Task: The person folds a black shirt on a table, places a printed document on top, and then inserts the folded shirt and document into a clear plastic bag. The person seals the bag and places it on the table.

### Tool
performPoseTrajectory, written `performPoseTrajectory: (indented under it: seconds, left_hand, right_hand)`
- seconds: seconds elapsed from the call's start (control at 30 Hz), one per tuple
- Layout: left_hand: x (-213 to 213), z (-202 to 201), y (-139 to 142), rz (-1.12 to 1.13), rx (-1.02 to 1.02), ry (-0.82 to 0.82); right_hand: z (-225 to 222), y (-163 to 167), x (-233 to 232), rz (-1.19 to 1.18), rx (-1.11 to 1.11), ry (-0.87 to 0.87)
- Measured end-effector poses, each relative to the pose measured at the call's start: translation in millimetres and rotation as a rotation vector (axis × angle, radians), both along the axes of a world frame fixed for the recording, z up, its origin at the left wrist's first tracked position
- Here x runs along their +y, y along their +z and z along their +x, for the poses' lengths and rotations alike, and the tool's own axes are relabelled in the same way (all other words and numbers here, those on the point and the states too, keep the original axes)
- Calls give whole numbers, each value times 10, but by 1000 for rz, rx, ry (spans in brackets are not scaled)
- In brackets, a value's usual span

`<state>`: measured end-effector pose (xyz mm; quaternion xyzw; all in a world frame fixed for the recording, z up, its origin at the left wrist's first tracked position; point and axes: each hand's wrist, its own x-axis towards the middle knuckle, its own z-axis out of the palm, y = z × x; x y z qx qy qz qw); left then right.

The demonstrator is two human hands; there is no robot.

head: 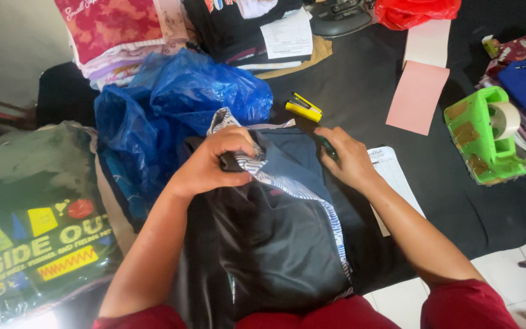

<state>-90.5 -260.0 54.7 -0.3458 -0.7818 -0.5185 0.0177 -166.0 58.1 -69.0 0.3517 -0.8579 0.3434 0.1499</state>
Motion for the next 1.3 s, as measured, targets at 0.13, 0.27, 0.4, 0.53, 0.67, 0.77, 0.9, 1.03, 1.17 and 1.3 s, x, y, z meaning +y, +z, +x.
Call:
performPoseTrajectory:
  seconds: [0.13,0.27,0.4,0.53,0.67,0.77,0.9,1.03,1.17,1.3]
  left_hand:
    - [-6,-117,-74,3,-30,-19]
    - [201,-506,-227,-106,-124,81]
    - [556,-1114,-460,-279,-220,70]
    - [690,-1481,-611,-344,-386,-144]
    - [549,-1400,-500,-359,-597,-93]
    - [330,-1125,-277,-165,-670,-130]
    - [22,-755,13,-228,-572,-221]
    - [-67,-554,72,-210,-490,-197]
    - [-78,-550,28,-172,-475,-147]
    - [118,-702,-116,-135,-330,-14]
  right_hand:
    - [-112,-210,64,-247,-116,51]
    - [-332,-344,57,-520,-925,40]
    - [-346,-326,-64,-785,-943,296]
    - [-144,-226,-170,-910,-890,342]
    - [-76,-150,-15,-978,-953,426]
    - [-132,-159,201,-759,-875,248]
    - [-56,-255,291,-301,-270,132]
    - [85,-278,189,-242,-211,94]
    - [116,-257,175,-155,-297,0]
    - [115,-404,244,-250,-180,-4]
